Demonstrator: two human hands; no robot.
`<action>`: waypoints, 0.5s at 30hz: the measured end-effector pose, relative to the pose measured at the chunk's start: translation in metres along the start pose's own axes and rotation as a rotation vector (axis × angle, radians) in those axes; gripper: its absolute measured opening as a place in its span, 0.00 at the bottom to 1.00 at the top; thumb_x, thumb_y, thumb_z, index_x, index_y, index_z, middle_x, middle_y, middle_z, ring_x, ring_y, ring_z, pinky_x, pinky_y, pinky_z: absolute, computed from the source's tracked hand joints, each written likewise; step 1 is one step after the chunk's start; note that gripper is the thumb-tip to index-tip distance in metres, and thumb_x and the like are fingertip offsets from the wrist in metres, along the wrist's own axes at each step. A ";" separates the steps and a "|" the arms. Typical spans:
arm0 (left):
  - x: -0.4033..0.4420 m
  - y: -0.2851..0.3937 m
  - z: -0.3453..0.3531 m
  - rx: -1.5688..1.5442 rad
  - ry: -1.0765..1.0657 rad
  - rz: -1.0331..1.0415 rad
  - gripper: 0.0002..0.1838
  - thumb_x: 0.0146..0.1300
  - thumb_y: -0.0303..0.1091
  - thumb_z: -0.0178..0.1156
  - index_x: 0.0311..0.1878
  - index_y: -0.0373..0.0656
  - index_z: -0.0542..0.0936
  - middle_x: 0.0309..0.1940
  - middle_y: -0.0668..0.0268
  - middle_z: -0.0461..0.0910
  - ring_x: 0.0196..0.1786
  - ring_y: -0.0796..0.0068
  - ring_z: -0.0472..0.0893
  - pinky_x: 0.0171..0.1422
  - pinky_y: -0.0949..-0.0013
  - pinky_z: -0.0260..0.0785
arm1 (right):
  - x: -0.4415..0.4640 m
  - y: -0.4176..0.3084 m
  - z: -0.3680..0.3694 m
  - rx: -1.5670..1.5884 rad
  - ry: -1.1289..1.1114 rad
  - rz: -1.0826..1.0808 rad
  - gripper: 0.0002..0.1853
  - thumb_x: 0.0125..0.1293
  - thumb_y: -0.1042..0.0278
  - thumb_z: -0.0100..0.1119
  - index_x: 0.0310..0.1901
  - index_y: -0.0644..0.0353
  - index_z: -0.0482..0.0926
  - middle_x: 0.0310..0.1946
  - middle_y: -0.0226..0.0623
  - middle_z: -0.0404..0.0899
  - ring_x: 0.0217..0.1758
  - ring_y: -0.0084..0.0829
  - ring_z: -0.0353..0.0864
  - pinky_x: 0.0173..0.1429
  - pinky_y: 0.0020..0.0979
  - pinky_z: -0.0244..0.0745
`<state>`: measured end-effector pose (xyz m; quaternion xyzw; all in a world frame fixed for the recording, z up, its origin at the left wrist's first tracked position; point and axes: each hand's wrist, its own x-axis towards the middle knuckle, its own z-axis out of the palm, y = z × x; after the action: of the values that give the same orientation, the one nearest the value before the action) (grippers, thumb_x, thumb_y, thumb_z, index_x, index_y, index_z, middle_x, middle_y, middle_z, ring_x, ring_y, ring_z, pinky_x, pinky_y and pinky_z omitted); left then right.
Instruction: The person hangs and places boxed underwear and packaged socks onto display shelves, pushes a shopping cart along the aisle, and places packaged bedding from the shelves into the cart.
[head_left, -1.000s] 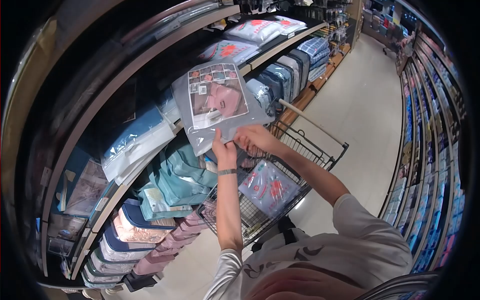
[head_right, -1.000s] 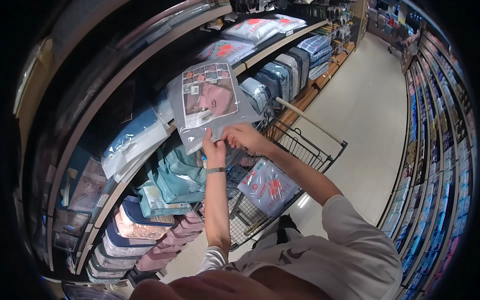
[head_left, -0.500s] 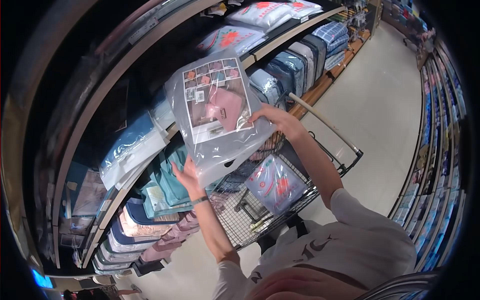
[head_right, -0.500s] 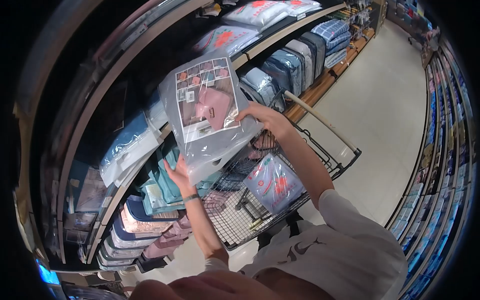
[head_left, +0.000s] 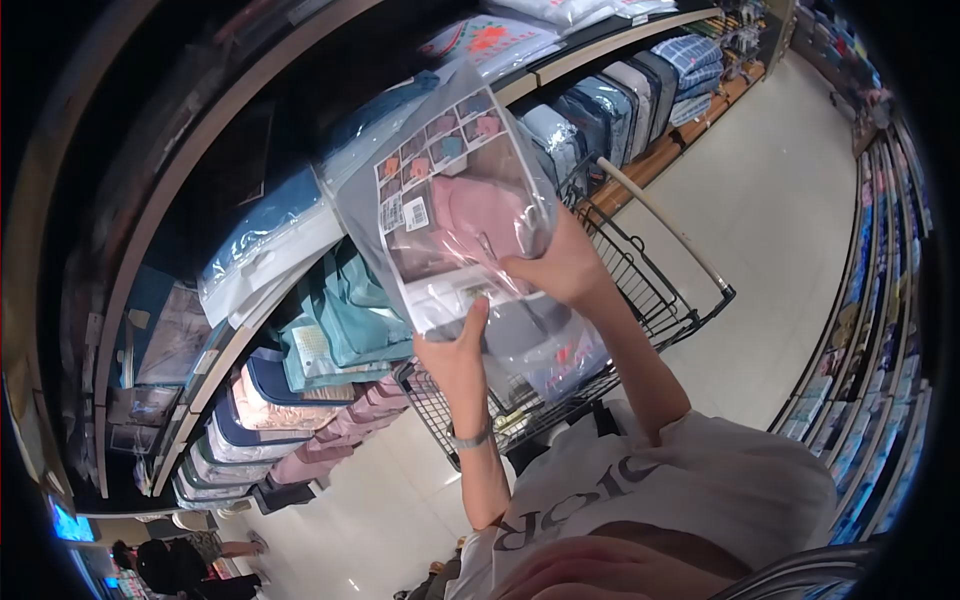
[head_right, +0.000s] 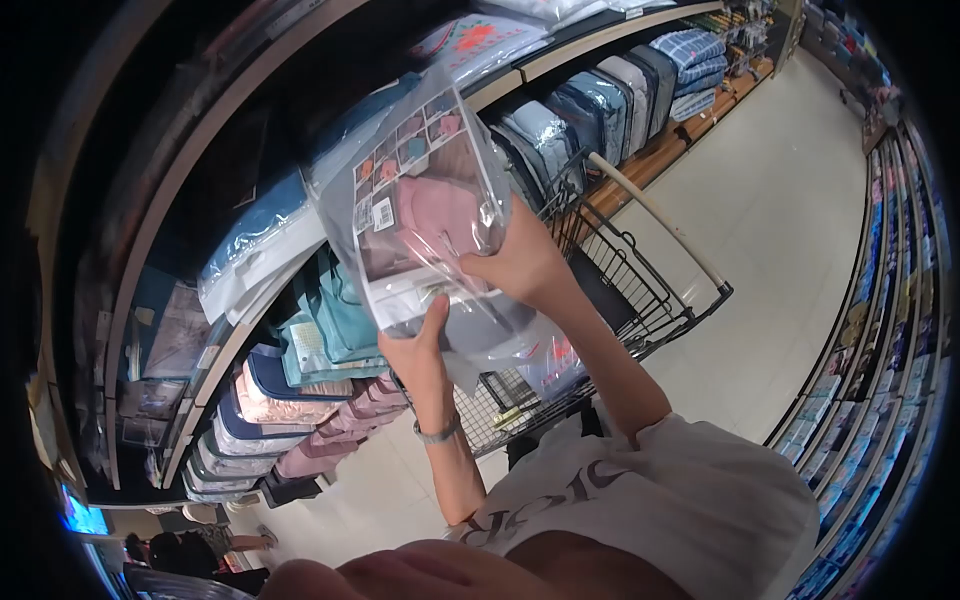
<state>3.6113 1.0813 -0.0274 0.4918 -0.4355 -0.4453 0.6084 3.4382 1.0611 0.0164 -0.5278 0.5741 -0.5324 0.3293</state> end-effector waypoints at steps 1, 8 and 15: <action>-0.020 0.013 -0.011 -0.101 0.041 -0.069 0.33 0.51 0.32 0.80 0.59 0.32 0.76 0.49 0.60 0.82 0.48 0.66 0.82 0.57 0.64 0.73 | -0.015 -0.010 -0.006 0.055 -0.017 0.007 0.44 0.45 0.68 0.79 0.66 0.69 0.69 0.60 0.50 0.78 0.64 0.40 0.78 0.65 0.34 0.73; -0.109 -0.020 -0.179 -0.758 -0.173 -0.268 0.55 0.52 0.63 0.73 0.75 0.37 0.64 0.68 0.54 0.73 0.67 0.56 0.76 0.69 0.52 0.73 | -0.105 0.015 -0.053 0.557 -0.377 0.306 0.47 0.42 0.71 0.83 0.67 0.66 0.70 0.57 0.36 0.78 0.59 0.29 0.77 0.65 0.33 0.71; -0.080 -0.013 -0.212 -0.806 -0.070 -0.552 0.35 0.55 0.37 0.59 0.66 0.30 0.71 0.56 0.49 0.80 0.54 0.54 0.83 0.59 0.55 0.79 | -0.145 0.018 0.023 0.341 -0.248 0.448 0.42 0.51 0.77 0.76 0.71 0.62 0.69 0.58 0.34 0.77 0.60 0.27 0.76 0.64 0.28 0.70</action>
<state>3.7974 1.2022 -0.0767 0.2989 -0.1022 -0.7395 0.5945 3.4878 1.1914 -0.0326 -0.3863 0.5337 -0.4668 0.5899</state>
